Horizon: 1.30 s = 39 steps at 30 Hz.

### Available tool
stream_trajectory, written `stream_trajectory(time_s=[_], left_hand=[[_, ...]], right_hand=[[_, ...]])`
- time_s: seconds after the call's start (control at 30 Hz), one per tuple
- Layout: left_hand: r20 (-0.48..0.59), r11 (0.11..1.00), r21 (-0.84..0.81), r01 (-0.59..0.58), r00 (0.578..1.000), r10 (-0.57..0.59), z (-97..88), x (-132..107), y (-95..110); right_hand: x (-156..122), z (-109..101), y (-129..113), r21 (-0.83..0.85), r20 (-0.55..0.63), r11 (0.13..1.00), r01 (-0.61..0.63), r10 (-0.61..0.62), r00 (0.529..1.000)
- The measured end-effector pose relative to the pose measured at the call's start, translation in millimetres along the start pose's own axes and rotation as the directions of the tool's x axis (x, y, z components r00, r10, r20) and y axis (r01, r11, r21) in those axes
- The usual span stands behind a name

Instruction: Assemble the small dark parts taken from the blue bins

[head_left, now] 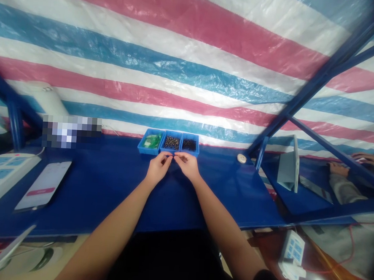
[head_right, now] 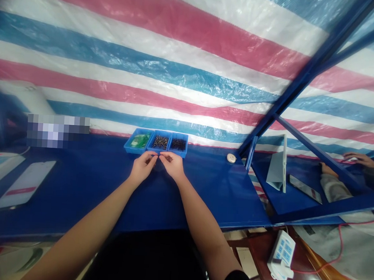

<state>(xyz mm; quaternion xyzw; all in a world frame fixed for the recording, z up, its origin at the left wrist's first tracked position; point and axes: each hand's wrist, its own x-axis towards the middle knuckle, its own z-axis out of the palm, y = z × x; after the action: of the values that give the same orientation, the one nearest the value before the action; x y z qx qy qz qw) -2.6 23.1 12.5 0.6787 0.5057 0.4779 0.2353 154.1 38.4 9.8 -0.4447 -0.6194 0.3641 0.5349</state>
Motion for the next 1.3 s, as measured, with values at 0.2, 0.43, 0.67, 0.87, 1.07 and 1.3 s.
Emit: stream_trajectory(time_s=[0.2,0.43,0.67,0.87,1.07,1.3], left_hand=[[-0.005,0.999,0.032,0.015,1.000,-0.014,-0.8,0.7,0.0],[0.000,1.000,-0.012,0.007,1.000,-0.007,0.6,0.3,-1.6],[-0.018,0.999,0.041,0.015,1.000,-0.014,0.7,1.0,-1.5],[-0.005,1.000,0.002,0.026,1.000,-0.026,0.0,0.3,0.4],[-0.005,1.000,0.007,0.015,1.000,-0.015,0.3,1.2,-3.0],[-0.017,0.999,0.051,0.018,1.000,-0.017,0.3,1.3,-2.4]], right_hand=[[-0.3,1.1,0.2,-0.016,0.007,1.000,0.024,-0.023,1.000],[0.2,0.6,0.0,-0.002,-0.023,1.000,-0.005,0.004,1.000],[-0.8,1.3,-1.6,-0.001,0.006,1.000,0.024,-0.024,1.000],[0.0,1.4,-0.6,-0.024,-0.019,1.000,0.014,-0.014,1.000],[-0.3,1.8,-1.9,-0.008,-0.018,1.000,0.020,-0.020,1.000],[-1.8,3.6,-3.3,-0.036,-0.020,0.998,0.048,-0.049,0.999]])
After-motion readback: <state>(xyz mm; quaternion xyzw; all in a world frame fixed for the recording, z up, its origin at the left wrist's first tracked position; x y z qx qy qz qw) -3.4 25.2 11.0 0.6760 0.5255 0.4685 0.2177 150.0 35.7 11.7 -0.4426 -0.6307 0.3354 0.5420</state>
